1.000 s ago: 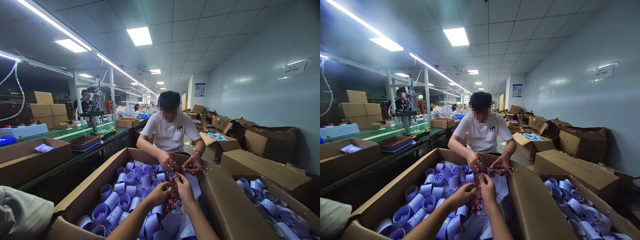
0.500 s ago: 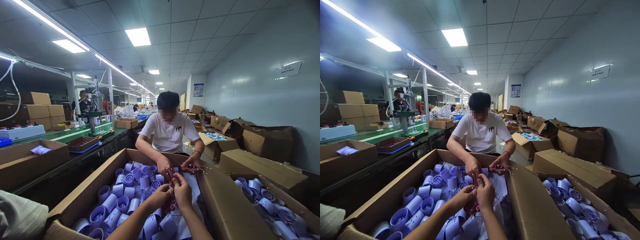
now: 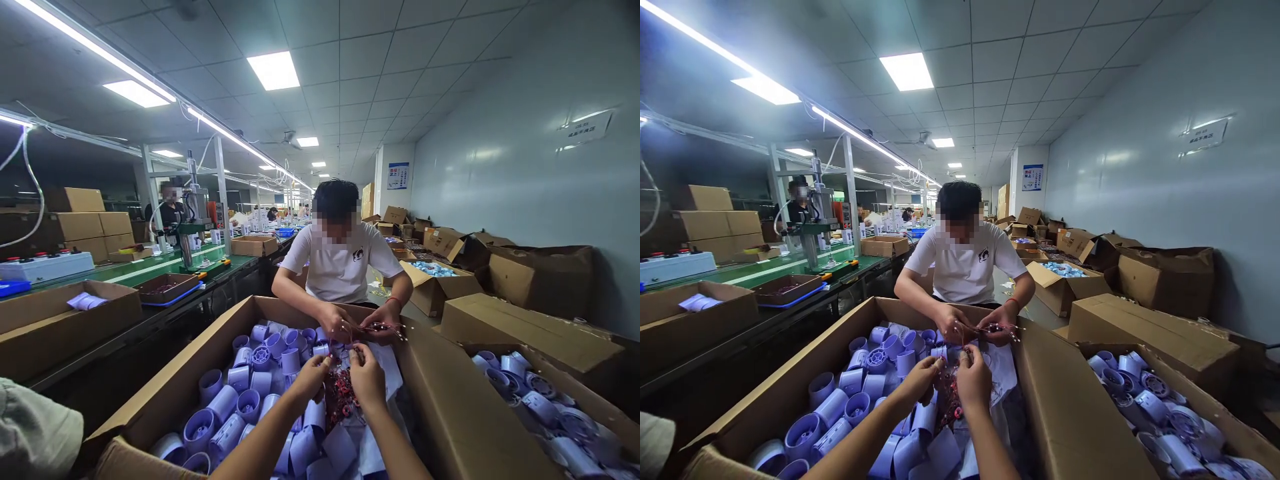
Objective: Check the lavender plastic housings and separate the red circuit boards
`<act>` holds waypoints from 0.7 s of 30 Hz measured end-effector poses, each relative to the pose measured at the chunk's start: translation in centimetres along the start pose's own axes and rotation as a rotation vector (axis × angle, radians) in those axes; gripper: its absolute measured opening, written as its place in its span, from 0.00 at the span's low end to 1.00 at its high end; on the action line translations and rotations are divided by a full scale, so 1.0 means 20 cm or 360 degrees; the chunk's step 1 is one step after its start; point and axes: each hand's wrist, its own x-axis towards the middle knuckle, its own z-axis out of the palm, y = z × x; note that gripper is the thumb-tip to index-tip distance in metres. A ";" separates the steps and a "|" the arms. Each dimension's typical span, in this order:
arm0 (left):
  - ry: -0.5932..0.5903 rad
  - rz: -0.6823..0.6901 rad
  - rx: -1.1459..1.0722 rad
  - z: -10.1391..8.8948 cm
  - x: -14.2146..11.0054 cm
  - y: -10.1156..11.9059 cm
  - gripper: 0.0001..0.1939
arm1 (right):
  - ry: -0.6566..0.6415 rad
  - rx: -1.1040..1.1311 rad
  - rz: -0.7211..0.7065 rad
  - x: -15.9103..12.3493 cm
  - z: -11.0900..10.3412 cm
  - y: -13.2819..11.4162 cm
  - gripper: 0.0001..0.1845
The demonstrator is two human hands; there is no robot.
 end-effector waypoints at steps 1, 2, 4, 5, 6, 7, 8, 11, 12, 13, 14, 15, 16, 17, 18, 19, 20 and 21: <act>0.0023 0.0013 -0.0011 -0.01 0.01 0.00 0.27 | 0.0038 -0.0091 0.0000 0.00 0.01 0.00 0.20; 0.0033 0.0028 -0.0022 -0.01 0.01 0.00 0.27 | 0.0086 -0.0173 -0.0017 0.00 0.01 0.01 0.20; 0.0009 0.0063 -0.0044 0.00 0.01 0.00 0.29 | 0.0147 -0.0233 -0.0062 0.00 0.03 0.01 0.21; -0.0015 0.0084 -0.0054 0.01 0.01 0.00 0.30 | 0.0111 -0.0193 -0.0070 -0.01 0.04 0.01 0.21; -0.0045 0.0104 -0.0063 0.01 0.00 0.00 0.31 | 0.0014 -0.0114 -0.0064 -0.01 0.04 0.01 0.21; -0.0077 0.0125 -0.0072 0.02 -0.01 0.01 0.31 | -0.0125 -0.0012 -0.0056 -0.02 0.05 0.01 0.21; -0.0109 0.0143 -0.0080 0.02 -0.01 0.01 0.32 | -0.0267 0.0097 -0.0048 -0.02 0.05 0.01 0.22; -0.0185 0.0175 -0.0098 0.03 -0.03 0.03 0.31 | -0.0465 0.0409 -0.0064 -0.04 0.06 0.01 0.23; -0.0199 0.0178 -0.0099 0.03 -0.03 0.03 0.31 | -0.0442 0.0501 -0.0062 -0.03 0.06 0.01 0.23; -0.0209 0.0179 -0.0098 0.03 -0.04 0.03 0.30 | -0.0405 0.0588 -0.0044 -0.03 0.06 0.01 0.22; -0.0220 0.0177 -0.0094 0.03 -0.04 0.04 0.30 | -0.0375 0.0666 -0.0010 -0.03 0.07 0.02 0.22; -0.0231 0.0175 -0.0087 0.03 -0.05 0.04 0.29 | -0.0363 0.0737 0.0031 -0.02 0.08 0.02 0.22; -0.0244 0.0168 -0.0082 0.03 -0.06 0.04 0.29 | -0.0362 0.0800 0.0067 -0.02 0.09 0.03 0.21; -0.0264 0.0163 -0.0074 0.03 -0.06 0.05 0.28 | -0.0367 0.0853 0.0093 -0.02 0.09 0.04 0.21; -0.0293 0.0168 -0.0063 0.03 -0.07 0.06 0.27 | -0.0376 0.0897 0.0105 -0.01 0.10 0.04 0.20; -0.0323 0.0183 -0.0055 0.02 -0.08 0.06 0.26 | -0.0386 0.0938 0.0109 -0.01 0.10 0.05 0.19; -0.0351 0.0205 -0.0053 0.02 -0.09 0.07 0.26 | -0.0398 0.0979 0.0105 -0.01 0.10 0.05 0.19; -0.0371 0.0224 -0.0054 0.02 -0.10 0.08 0.25 | -0.0410 0.1017 0.0098 -0.01 0.10 0.05 0.19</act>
